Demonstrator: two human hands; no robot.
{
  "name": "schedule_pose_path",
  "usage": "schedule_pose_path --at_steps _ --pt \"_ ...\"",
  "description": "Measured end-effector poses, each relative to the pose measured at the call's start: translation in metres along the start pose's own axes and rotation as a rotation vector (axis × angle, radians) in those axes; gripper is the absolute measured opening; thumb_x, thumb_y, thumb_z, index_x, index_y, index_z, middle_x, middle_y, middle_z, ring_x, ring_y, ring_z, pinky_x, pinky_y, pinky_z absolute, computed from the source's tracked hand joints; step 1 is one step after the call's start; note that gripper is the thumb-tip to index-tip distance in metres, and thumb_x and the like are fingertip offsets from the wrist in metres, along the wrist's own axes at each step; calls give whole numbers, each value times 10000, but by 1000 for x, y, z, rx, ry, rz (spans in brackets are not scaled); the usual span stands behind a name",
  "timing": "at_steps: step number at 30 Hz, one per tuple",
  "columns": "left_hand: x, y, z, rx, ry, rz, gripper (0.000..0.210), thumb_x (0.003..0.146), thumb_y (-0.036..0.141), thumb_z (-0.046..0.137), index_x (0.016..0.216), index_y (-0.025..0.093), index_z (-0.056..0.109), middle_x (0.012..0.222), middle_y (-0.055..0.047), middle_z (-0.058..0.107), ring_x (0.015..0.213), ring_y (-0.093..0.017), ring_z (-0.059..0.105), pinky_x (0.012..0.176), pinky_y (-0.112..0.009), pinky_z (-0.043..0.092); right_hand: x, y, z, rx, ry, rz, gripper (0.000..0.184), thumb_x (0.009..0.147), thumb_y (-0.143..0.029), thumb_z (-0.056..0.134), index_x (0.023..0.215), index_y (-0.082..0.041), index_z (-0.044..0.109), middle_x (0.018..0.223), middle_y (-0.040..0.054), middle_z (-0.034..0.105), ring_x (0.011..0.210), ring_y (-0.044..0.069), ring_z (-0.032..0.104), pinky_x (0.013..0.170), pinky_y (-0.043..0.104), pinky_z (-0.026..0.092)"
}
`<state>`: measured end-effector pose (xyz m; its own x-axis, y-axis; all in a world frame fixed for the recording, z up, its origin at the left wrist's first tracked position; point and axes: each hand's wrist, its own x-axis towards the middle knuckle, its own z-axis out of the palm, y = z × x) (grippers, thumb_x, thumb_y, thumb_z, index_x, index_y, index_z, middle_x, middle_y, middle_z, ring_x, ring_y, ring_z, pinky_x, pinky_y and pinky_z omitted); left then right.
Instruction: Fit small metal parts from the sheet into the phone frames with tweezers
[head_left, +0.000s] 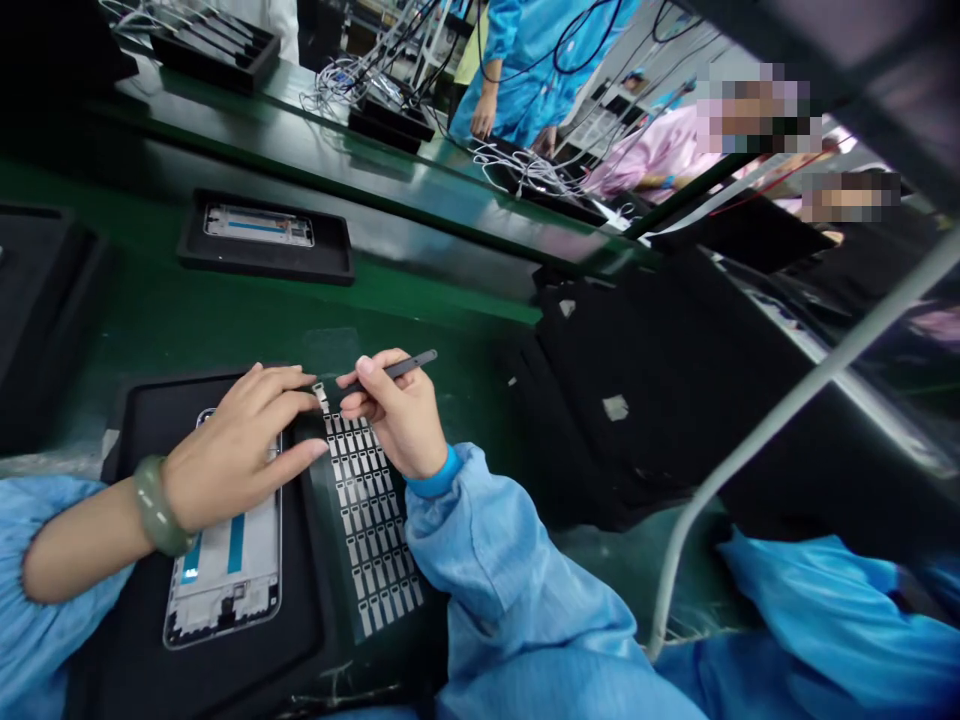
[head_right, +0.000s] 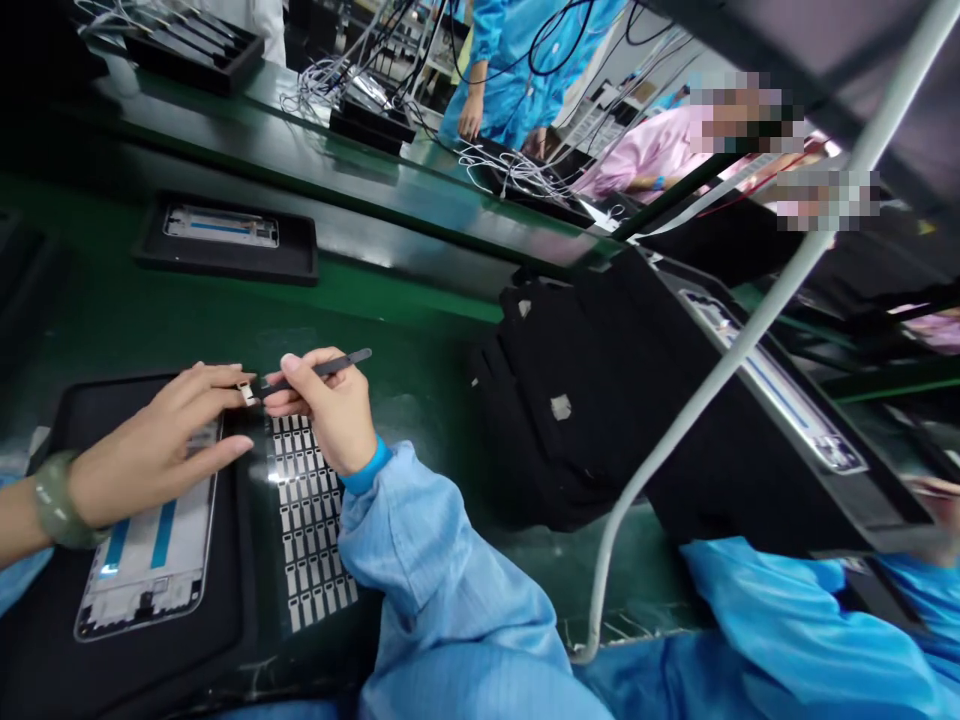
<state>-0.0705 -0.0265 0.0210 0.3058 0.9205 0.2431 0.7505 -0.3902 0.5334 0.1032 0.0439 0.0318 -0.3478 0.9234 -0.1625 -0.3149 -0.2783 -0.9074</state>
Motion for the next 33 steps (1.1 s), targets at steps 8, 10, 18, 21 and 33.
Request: schedule_pose_path --at_steps 8,10,18,21,33 --pt "-8 9 -31 -310 104 -219 251 873 418 505 863 230 670 1017 -25 624 939 -163 610 873 -299 510 -11 -7 35 -174 -186 -153 305 726 -393 744 874 -219 541 663 -56 666 555 107 685 563 211 584" --pt "-11 7 -34 -302 75 -222 268 872 431 496 866 239 683 992 -19 620 890 -153 608 837 -285 517 -11 -12 37 -250 -248 -184 283 750 -367 725 930 -218 565 679 -52 667 580 111 692 570 214 581" --pt "-29 -18 -46 -206 -132 -177 392 874 558 463 1023 248 649 1133 -39 633 1085 -217 593 955 -374 493 0 -18 46 -203 -366 -131 285 732 -368 761 850 -169 593 689 -26 680 537 97 672 543 202 577" --pt "-47 -41 -41 20 -118 -112 564 792 638 552 1177 228 587 1341 -96 548 1315 -316 434 1064 -516 403 12 -7 46 -84 -282 -39 312 706 -386 778 812 -163 587 724 -18 695 550 84 673 554 189 586" --pt "-94 -35 -14 339 79 -14 603 851 610 500 1191 114 529 1348 -187 536 1324 -317 437 1159 -541 254 25 41 61 -113 -320 211 515 583 -396 848 933 -176 541 649 -48 660 557 104 684 547 188 581"
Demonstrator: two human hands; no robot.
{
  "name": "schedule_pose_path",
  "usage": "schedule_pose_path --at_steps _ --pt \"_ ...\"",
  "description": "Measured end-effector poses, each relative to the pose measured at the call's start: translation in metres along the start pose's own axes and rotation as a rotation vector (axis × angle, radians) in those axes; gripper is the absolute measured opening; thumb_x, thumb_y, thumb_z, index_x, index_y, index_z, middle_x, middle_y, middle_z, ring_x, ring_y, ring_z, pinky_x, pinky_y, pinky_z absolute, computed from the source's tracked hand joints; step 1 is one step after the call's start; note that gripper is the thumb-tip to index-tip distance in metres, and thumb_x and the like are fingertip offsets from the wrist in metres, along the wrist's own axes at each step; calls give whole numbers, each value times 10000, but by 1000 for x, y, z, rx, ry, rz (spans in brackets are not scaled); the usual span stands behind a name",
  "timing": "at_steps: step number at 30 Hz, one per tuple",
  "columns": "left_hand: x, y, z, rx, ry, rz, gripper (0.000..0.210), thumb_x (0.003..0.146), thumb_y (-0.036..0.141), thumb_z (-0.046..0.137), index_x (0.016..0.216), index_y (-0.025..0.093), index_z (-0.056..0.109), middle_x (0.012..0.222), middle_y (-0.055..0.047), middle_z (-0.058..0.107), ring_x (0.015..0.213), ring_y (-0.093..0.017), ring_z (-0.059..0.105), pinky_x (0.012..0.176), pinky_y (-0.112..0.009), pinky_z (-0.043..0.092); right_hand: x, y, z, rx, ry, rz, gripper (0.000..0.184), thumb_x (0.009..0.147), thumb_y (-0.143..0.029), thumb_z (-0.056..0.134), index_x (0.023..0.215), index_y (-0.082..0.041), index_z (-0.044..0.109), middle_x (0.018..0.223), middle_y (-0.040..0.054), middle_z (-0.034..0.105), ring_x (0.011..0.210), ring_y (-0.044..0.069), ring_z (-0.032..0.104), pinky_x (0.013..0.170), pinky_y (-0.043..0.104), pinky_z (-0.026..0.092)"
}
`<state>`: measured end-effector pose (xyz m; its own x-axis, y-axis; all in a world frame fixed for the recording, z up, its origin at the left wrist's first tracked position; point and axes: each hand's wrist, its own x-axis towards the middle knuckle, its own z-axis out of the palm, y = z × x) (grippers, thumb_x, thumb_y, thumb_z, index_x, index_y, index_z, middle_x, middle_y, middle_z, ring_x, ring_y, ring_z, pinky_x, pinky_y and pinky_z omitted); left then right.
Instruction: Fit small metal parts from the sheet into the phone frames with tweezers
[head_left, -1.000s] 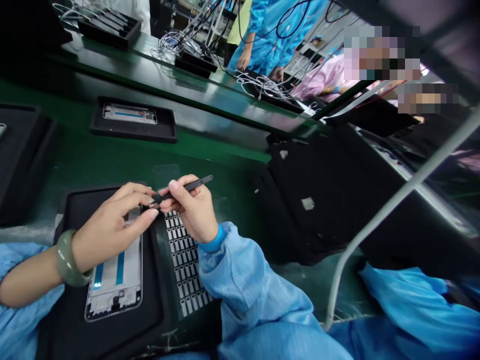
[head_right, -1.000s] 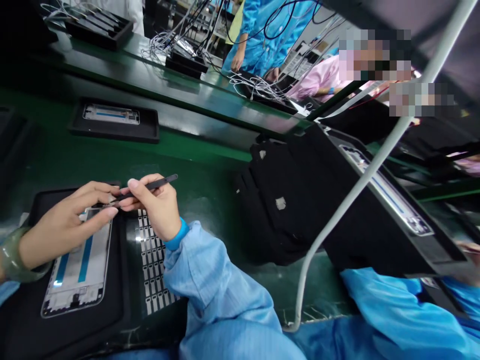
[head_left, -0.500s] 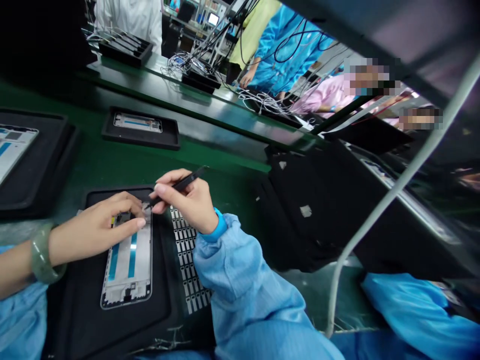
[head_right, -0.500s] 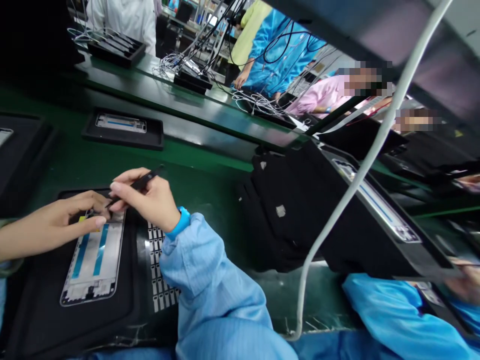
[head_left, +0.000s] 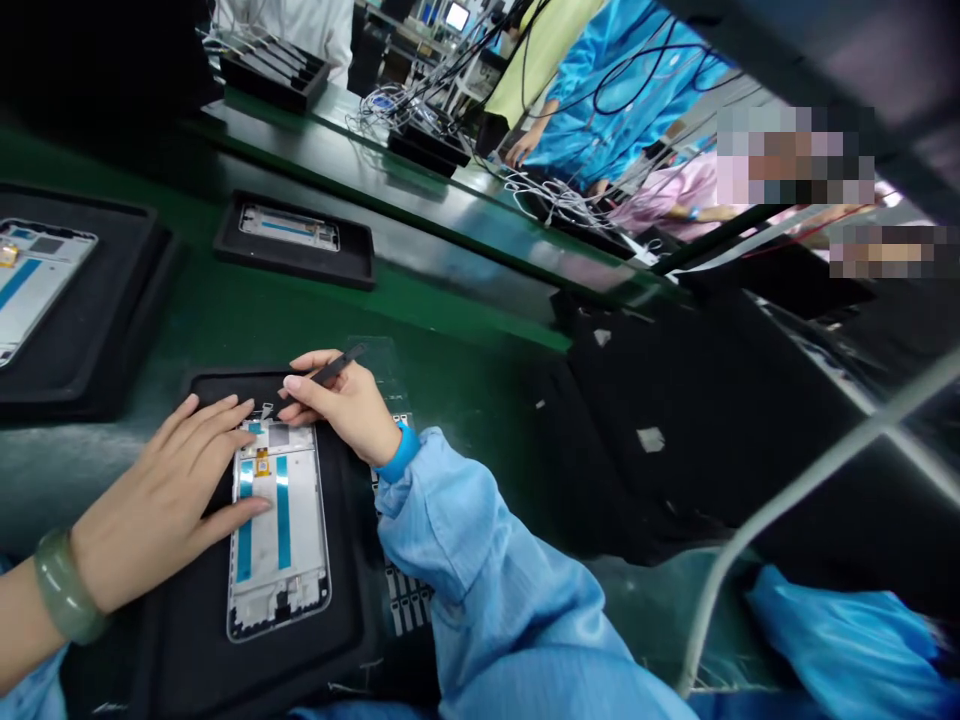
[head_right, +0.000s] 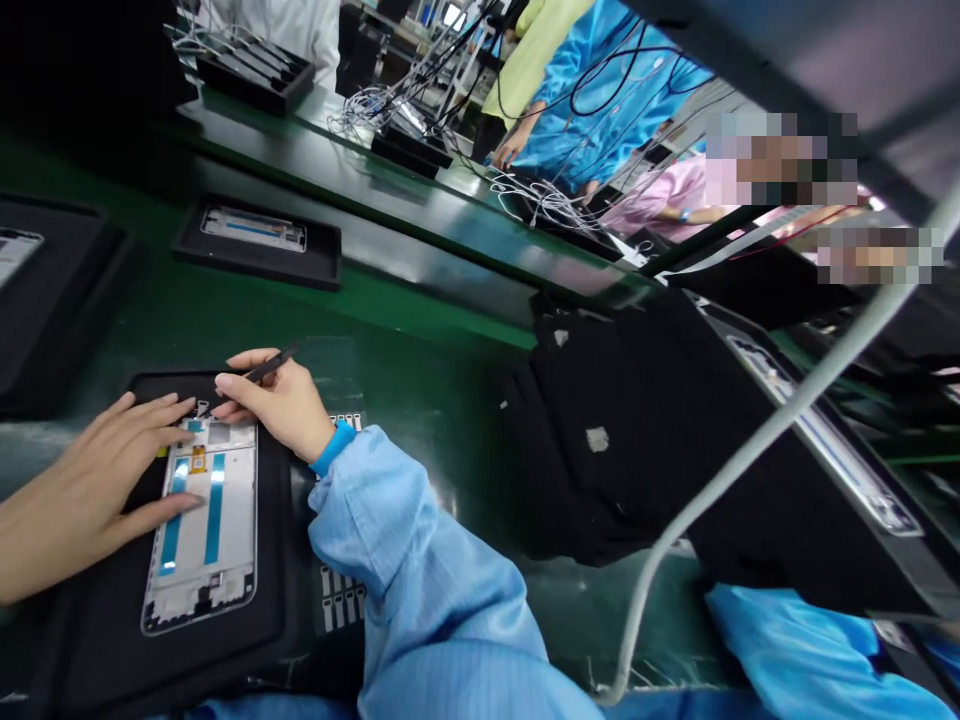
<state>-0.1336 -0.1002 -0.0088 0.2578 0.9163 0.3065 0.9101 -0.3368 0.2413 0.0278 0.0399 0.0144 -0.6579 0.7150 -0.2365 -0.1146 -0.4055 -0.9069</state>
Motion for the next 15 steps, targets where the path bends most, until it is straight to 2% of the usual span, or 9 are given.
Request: schedule_pose_path --at_steps 6,15 --pt "-1 1 -2 4 7 -6 594 871 592 479 1206 102 516 1360 -193 522 1332 -315 424 1159 -543 250 2 0 2 -142 -7 9 446 621 -387 822 904 -172 553 585 -69 627 528 91 669 531 173 567" --pt "0 4 -4 -10 -27 -31 573 866 610 474 1179 137 549 1371 -159 523 1332 -304 426 1172 -526 226 1 -1 1 -171 -23 28 415 632 -365 821 893 -170 564 563 -63 626 545 101 674 543 185 573"
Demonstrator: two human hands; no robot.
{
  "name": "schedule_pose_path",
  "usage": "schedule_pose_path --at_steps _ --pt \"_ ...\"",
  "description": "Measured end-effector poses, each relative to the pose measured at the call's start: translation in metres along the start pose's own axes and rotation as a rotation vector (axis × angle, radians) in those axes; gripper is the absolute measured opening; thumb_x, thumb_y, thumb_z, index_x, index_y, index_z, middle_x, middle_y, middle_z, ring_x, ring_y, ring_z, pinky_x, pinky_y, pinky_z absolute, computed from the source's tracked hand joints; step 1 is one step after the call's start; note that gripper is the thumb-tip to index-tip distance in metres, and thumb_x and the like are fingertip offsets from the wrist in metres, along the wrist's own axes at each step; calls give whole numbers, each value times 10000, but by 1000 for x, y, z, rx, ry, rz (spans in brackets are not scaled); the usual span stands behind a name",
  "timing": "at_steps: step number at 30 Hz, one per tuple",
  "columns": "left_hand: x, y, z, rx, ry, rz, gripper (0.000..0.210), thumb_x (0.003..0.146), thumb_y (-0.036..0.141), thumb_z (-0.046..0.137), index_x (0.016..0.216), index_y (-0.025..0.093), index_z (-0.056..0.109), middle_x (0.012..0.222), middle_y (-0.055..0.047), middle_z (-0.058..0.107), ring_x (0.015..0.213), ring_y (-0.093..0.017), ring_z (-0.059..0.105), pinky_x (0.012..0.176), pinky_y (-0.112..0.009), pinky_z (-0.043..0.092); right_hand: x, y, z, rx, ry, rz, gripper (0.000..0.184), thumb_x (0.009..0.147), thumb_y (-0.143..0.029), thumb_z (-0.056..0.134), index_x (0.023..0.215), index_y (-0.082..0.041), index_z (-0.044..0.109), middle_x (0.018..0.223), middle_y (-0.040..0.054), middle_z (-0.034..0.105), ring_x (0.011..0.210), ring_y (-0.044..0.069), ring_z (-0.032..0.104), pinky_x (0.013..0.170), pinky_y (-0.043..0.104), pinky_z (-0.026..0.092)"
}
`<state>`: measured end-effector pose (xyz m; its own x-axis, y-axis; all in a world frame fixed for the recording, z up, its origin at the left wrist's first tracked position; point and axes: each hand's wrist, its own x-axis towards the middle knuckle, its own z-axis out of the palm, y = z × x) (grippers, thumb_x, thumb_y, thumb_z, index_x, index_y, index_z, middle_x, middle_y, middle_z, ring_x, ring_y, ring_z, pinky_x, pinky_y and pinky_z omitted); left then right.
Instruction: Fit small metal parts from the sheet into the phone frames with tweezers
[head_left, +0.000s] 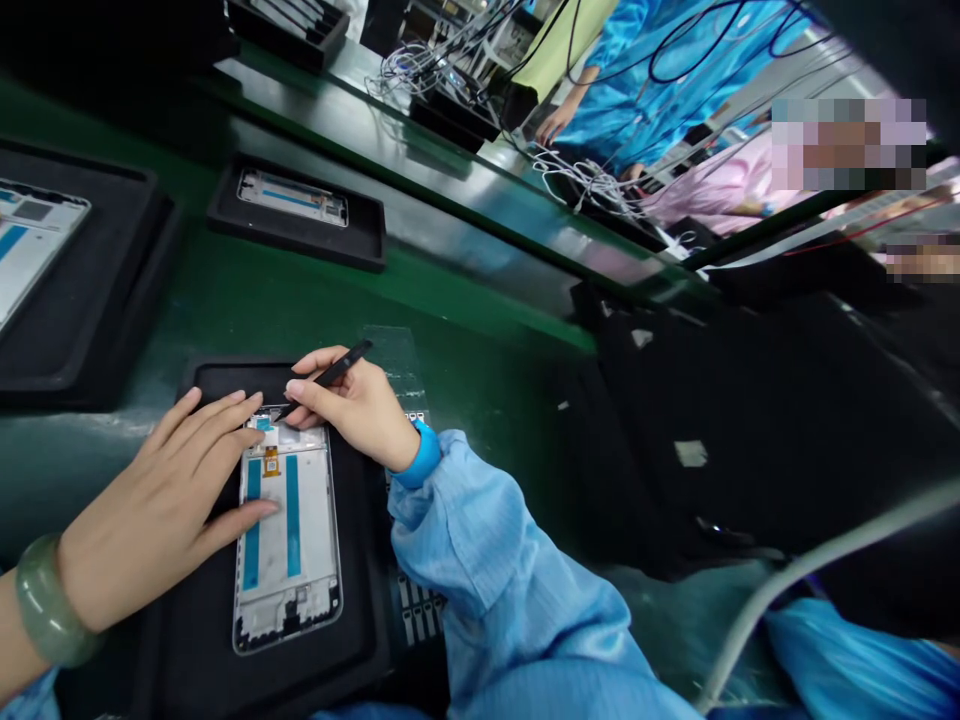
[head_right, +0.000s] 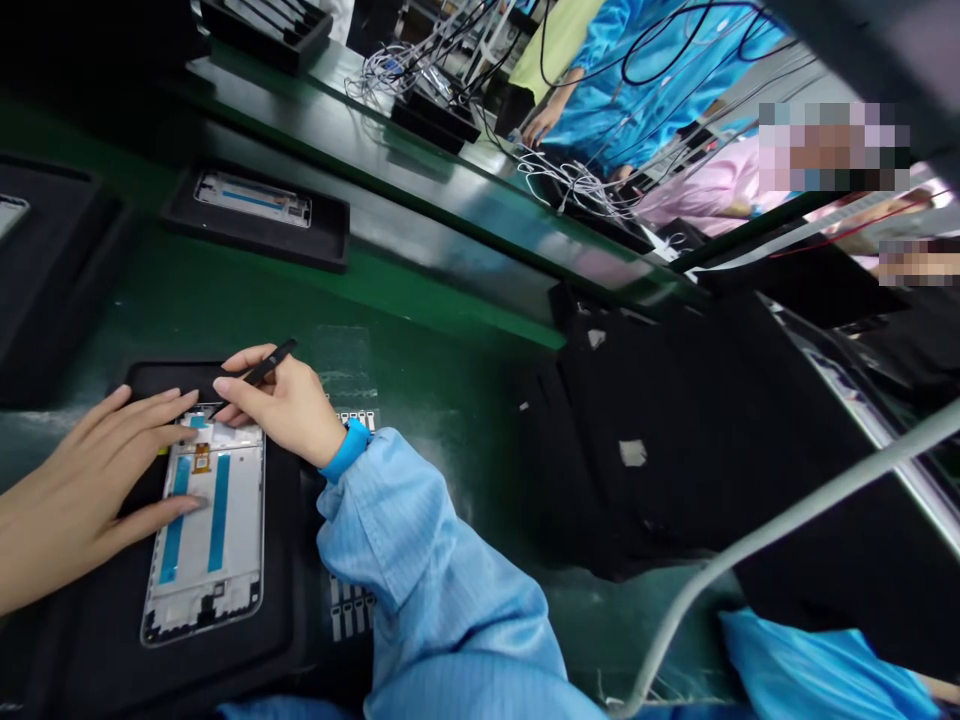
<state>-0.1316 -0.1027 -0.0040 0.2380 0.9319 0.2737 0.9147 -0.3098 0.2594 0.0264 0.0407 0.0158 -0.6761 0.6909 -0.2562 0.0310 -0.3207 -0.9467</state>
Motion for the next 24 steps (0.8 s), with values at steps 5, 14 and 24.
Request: schedule_pose_path --at_steps 5,14,24 --pt "1 0 0 -5 -3 -2 561 878 606 454 1178 140 544 1366 -156 526 1330 -296 429 1169 -517 229 0 2 1 -11 6 -7 396 642 -358 817 887 -169 569 570 -61 628 548 96 673 548 178 567" --pt "1 1 -1 -2 5 0 543 891 583 447 1186 136 537 1343 -163 540 1313 -295 446 1165 -527 227 -3 7 3 -120 25 -67 348 707 -385 768 921 -183 583 633 -47 626 592 124 685 620 257 588" --pt "4 -1 1 54 -53 19 532 907 504 455 1336 191 491 1371 -143 514 1304 -313 444 1145 -558 238 -5 7 -1 -327 -19 -143 249 780 -380 700 911 -204 582 755 -17 649 700 149 706 710 299 572"
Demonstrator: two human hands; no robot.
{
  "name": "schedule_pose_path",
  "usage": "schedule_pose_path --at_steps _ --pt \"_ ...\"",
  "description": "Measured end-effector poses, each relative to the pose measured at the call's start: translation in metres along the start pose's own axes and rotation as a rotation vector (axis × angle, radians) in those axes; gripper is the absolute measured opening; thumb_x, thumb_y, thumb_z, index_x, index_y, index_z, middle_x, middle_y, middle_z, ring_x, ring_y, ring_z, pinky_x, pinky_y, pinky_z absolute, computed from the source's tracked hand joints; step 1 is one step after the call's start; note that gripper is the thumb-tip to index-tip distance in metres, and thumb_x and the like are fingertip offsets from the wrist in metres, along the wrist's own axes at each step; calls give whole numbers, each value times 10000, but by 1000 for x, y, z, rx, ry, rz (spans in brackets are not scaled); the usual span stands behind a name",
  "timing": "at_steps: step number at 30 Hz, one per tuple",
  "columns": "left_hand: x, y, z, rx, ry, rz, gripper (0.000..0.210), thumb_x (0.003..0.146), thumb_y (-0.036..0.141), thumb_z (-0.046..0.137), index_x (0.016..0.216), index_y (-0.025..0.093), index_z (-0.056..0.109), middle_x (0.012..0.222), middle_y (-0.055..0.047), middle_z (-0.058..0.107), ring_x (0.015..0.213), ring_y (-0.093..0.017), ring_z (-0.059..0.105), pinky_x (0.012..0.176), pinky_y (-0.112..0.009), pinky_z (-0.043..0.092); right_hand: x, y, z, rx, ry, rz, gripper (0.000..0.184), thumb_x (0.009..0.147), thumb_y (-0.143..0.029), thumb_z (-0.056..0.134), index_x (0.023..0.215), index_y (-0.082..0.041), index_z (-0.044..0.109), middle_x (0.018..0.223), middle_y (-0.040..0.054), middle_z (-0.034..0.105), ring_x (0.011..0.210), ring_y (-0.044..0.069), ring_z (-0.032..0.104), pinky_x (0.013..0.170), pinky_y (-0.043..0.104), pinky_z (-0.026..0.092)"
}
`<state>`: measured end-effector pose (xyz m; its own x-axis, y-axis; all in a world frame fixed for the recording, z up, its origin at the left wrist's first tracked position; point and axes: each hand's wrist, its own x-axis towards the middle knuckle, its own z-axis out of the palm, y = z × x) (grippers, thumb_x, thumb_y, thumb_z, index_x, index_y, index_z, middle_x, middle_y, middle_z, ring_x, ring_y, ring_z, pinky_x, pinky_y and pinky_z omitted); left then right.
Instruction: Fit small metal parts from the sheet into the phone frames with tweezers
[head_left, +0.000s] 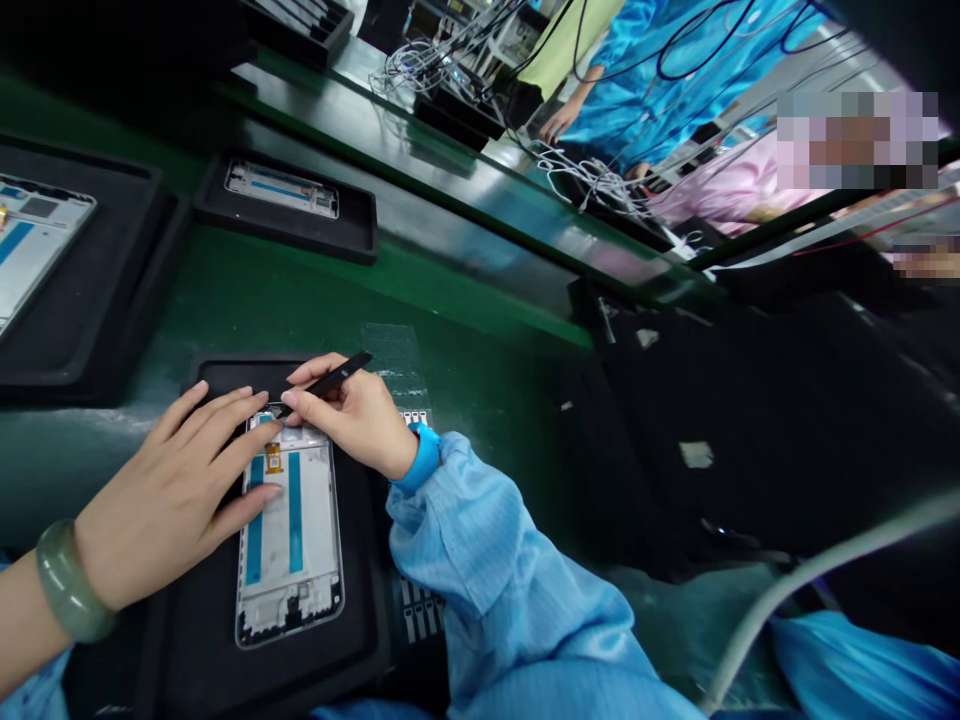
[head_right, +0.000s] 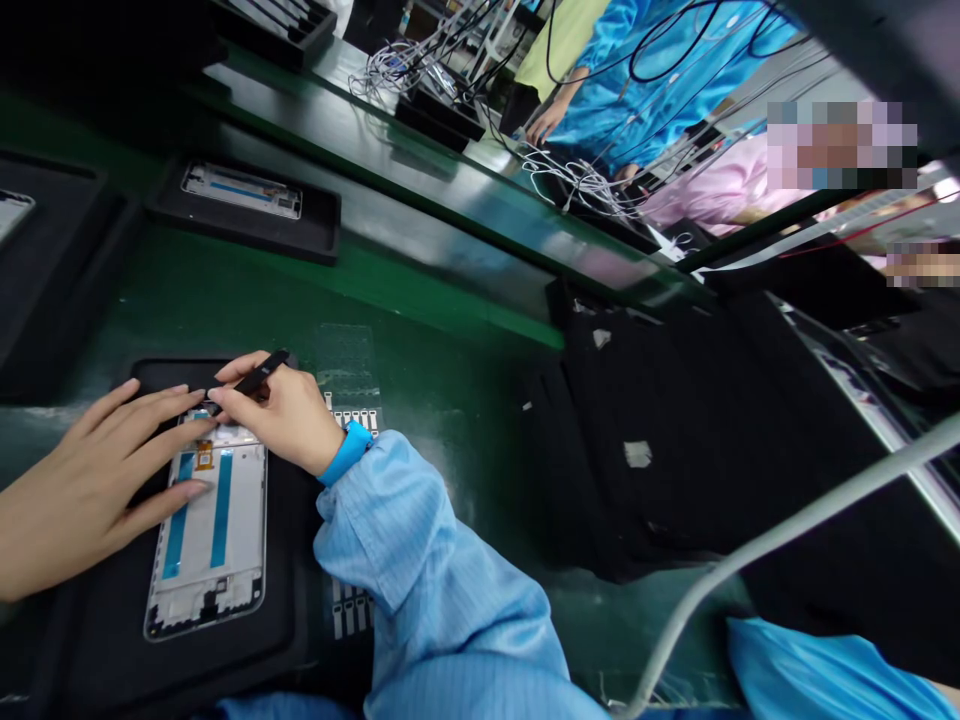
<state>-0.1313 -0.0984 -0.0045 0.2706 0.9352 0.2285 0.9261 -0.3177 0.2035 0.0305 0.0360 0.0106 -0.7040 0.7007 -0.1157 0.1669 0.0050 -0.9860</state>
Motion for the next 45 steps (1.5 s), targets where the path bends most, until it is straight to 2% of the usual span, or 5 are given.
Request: schedule_pose_path --at_steps 10,19,25,28,45 --pt "4 1 4 83 107 27 459 881 492 521 1263 239 532 1292 -85 585 1221 -264 522 1092 -511 336 -1 0 -3 -126 -20 -41 281 799 -403 682 973 -198 599 684 -9 672 680 167 699 702 309 557" --pt "6 2 10 130 133 16 454 880 455 531 1284 247 515 1308 -70 586 1221 -257 536 1083 -507 375 -5 -6 -12 -389 -47 -368 251 818 -411 674 987 -225 673 978 55 727 934 190 686 862 325 528" --pt "4 1 8 85 106 5 444 880 472 527 1264 249 523 1305 -73 585 1233 -258 525 1087 -514 365 -1 0 -10 86 134 -157 396 740 -464 730 1003 -198 599 896 43 707 807 170 695 768 334 569" --pt "3 2 5 36 81 -25 420 884 470 523 1234 239 544 1314 -91 571 1253 -268 504 1111 -536 321 5 6 -5 232 131 -84 433 722 -461 745 1013 -203 556 892 20 683 762 145 689 760 331 583" --pt "4 5 2 16 69 -37 489 897 467 498 1286 172 540 1336 -139 552 1260 -296 493 1133 -531 273 2 7 -4 -78 98 -143 274 828 -335 622 1053 -210 531 891 37 672 766 149 683 676 288 566"
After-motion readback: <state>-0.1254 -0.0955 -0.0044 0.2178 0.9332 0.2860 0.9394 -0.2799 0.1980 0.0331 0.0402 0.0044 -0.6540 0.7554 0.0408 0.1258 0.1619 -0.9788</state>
